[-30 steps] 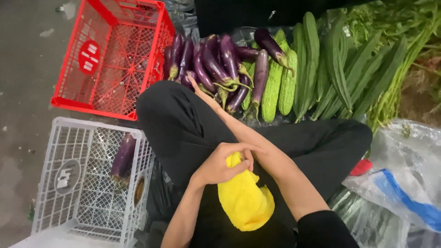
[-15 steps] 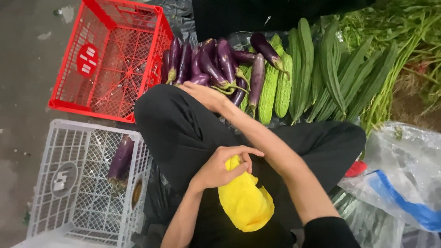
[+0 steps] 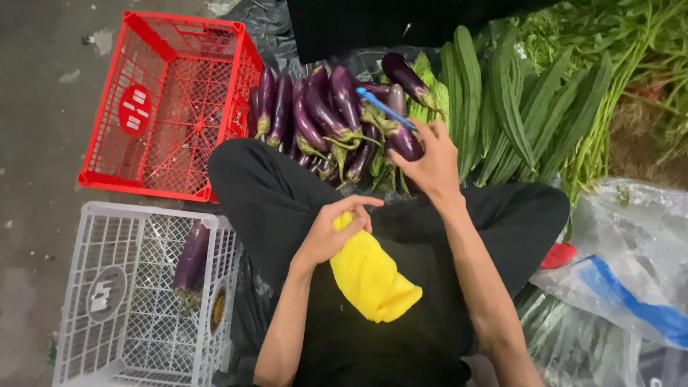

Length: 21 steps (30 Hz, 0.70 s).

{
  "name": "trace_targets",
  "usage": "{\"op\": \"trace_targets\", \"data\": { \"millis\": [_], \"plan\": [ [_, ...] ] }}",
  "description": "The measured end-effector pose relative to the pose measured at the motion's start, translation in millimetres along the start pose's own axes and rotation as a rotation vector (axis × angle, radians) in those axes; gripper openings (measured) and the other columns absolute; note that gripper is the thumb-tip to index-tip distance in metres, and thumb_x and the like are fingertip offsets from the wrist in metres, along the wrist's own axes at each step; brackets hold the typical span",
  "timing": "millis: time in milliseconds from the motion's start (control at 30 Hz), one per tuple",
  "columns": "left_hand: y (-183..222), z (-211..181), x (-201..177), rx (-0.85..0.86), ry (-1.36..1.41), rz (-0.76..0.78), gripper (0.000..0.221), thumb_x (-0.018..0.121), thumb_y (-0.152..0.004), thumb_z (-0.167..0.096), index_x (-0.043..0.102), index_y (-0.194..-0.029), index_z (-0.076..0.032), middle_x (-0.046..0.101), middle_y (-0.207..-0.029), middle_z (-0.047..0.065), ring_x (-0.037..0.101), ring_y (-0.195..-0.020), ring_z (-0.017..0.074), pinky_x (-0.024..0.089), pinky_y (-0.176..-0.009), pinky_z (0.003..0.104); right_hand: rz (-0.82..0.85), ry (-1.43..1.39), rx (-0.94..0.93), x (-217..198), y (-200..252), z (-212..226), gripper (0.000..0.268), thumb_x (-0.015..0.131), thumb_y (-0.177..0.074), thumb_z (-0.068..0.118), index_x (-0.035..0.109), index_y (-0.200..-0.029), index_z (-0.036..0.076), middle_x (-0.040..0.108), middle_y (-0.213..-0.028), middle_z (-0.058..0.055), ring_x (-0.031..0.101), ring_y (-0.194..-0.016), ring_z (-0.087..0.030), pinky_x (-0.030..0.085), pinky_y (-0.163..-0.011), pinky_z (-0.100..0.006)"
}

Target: The person is sitting on the floor cleaning eggplants by wiping them individually with a yellow cloth and then placing them into a crate.

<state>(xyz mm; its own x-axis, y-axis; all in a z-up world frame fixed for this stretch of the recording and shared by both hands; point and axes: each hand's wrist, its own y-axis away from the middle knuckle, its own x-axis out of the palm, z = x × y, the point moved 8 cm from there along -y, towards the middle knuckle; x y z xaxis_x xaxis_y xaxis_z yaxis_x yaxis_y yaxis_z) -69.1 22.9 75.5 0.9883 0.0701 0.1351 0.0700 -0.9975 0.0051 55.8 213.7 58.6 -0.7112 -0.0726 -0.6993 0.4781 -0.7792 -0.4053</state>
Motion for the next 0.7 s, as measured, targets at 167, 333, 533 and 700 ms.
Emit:
{"op": "trace_targets", "data": {
  "millis": [167,333,533,700],
  "plan": [
    [-0.7,1.1,1.3,-0.046,-0.077,-0.061,0.033,0.057,-0.096,-0.007,0.069,-0.127,-0.005,0.073,-0.079,0.010,0.066,-0.075,0.0202,0.054,-0.073,0.033,-0.066,-0.106,0.196,23.1,30.6,-44.7,0.066,0.096,-0.075,0.034,0.070,-0.130,0.009,0.060,-0.101,-0.008,0.071,-0.085,-0.028,0.062,-0.072,-0.037],
    [5.4,8.8,2.8,-0.089,-0.129,-0.099,0.031,0.057,-0.096,-0.008,0.071,-0.124,-0.008,0.072,-0.079,0.010,0.065,-0.072,0.0222,0.055,-0.071,0.034,-0.021,-0.090,0.272,28.1,40.5,-53.9,0.070,0.094,-0.079,0.043,0.068,-0.133,0.006,0.064,-0.097,-0.010,0.072,-0.083,-0.027,0.063,-0.070,-0.036],
    [4.7,10.4,4.8,-0.030,-0.267,-0.196,0.028,0.057,-0.097,-0.008,0.074,-0.120,-0.012,0.072,-0.075,0.006,0.065,-0.068,0.0189,0.054,-0.066,0.032,-0.047,-0.227,0.267,30.8,45.8,-62.2,0.069,0.096,-0.080,0.038,0.069,-0.127,-0.003,0.074,-0.089,-0.017,0.073,-0.074,-0.029,0.059,-0.067,-0.039],
    [11.3,-24.7,25.6,0.106,-0.620,-0.300,0.022,0.057,-0.099,-0.015,0.075,-0.111,-0.016,0.070,-0.075,0.007,0.066,-0.063,0.0224,0.055,-0.061,0.031,-0.033,-0.225,0.252,30.7,45.9,-60.3,0.017,0.075,-0.101,0.023,0.077,-0.115,0.013,0.078,-0.093,-0.010,0.076,-0.085,-0.027,0.059,-0.070,-0.037]
  ]
}}
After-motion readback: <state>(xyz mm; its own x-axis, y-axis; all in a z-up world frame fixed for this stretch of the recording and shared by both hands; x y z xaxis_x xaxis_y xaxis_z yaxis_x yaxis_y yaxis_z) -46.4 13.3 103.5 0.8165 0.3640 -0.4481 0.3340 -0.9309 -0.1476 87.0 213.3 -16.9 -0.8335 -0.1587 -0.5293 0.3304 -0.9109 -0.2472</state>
